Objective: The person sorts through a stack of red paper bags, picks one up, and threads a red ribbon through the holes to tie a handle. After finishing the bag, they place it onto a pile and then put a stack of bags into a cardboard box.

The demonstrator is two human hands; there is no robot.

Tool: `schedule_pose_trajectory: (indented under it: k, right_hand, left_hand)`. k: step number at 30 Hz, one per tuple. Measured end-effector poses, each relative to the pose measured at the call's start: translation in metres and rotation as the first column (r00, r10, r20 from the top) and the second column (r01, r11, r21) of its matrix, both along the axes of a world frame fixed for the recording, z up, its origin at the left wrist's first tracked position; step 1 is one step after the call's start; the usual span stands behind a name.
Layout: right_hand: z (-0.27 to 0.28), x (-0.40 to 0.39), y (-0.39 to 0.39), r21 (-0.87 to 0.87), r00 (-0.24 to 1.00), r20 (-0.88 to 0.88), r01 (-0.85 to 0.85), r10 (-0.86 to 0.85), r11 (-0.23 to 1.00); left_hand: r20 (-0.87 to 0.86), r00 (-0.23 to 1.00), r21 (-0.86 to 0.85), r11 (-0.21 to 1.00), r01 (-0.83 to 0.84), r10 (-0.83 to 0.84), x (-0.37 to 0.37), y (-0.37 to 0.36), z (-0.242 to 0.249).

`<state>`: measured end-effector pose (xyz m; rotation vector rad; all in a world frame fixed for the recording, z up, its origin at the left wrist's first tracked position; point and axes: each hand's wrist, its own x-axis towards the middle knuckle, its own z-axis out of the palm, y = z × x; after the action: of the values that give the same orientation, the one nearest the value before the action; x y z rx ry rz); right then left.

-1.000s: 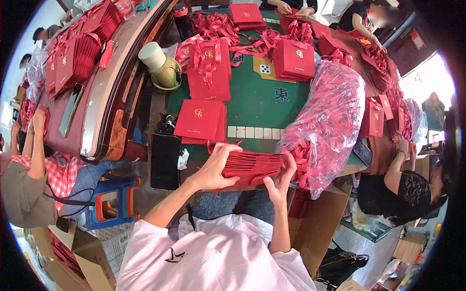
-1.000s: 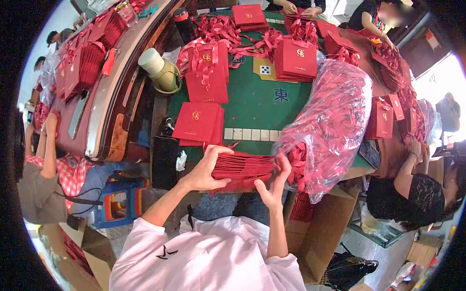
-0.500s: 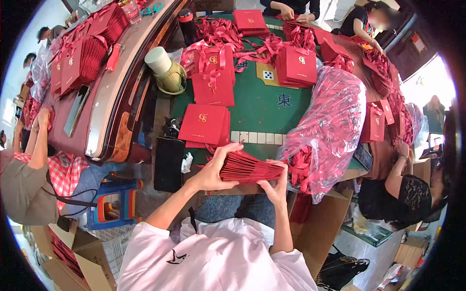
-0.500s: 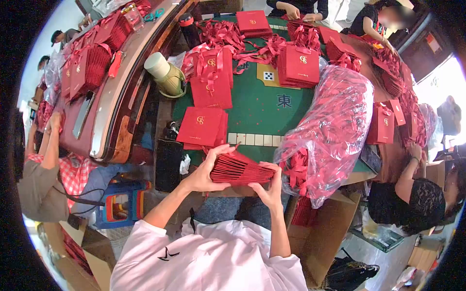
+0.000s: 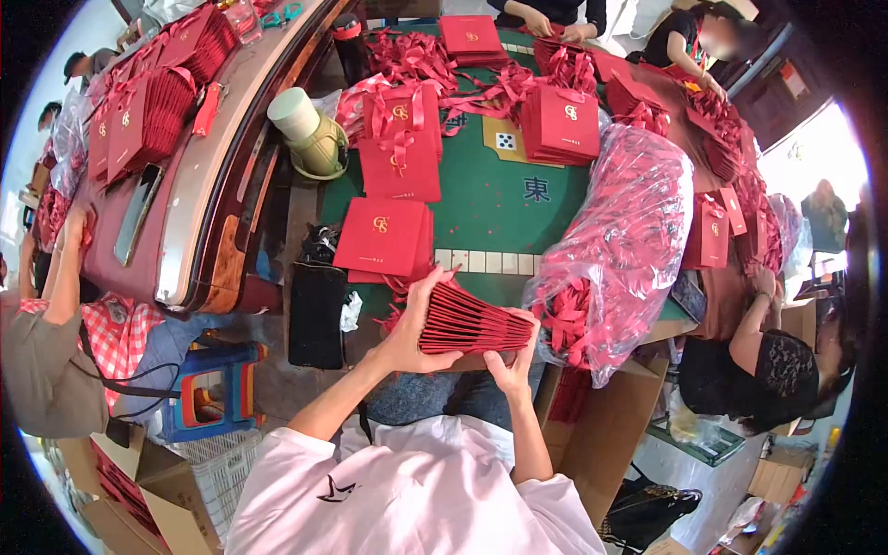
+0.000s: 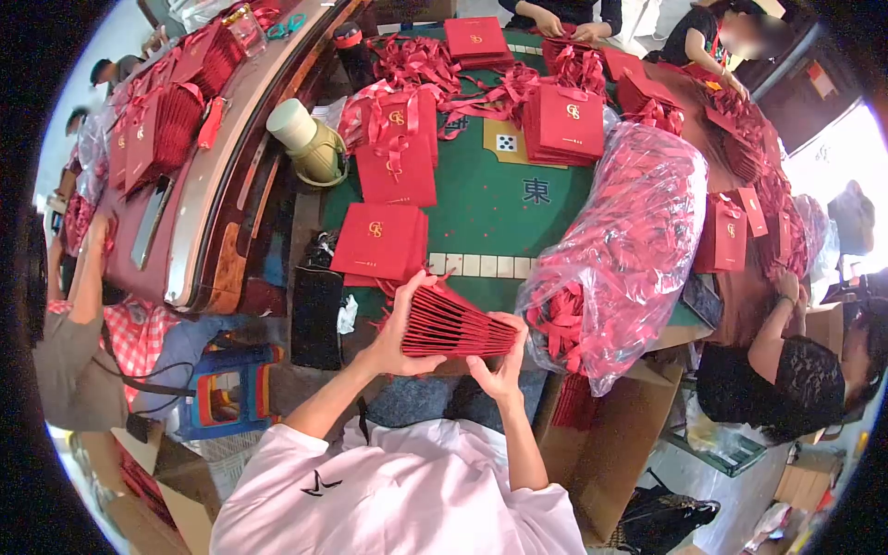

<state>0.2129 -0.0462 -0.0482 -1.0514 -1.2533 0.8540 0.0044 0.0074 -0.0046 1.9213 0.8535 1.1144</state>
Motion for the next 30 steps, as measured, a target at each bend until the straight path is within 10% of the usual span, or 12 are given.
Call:
schedule_pose_trajectory:
  k: [13,30]
  right_hand:
    - [0.004,-0.005,0.002,-0.061,0.989,-0.147,0.012,-0.021,0.998]
    - [-0.031,0.004,0.003,-0.046,0.996,0.084,0.039,-0.036,0.998]
  left_hand:
    - [-0.098,0.995,-0.023,0.999,0.026,-0.028,-0.003,0.005,0.001]
    - [-0.071,0.991,-0.124,0.987,0.102,-0.112,-0.007,0.002,-0.006]
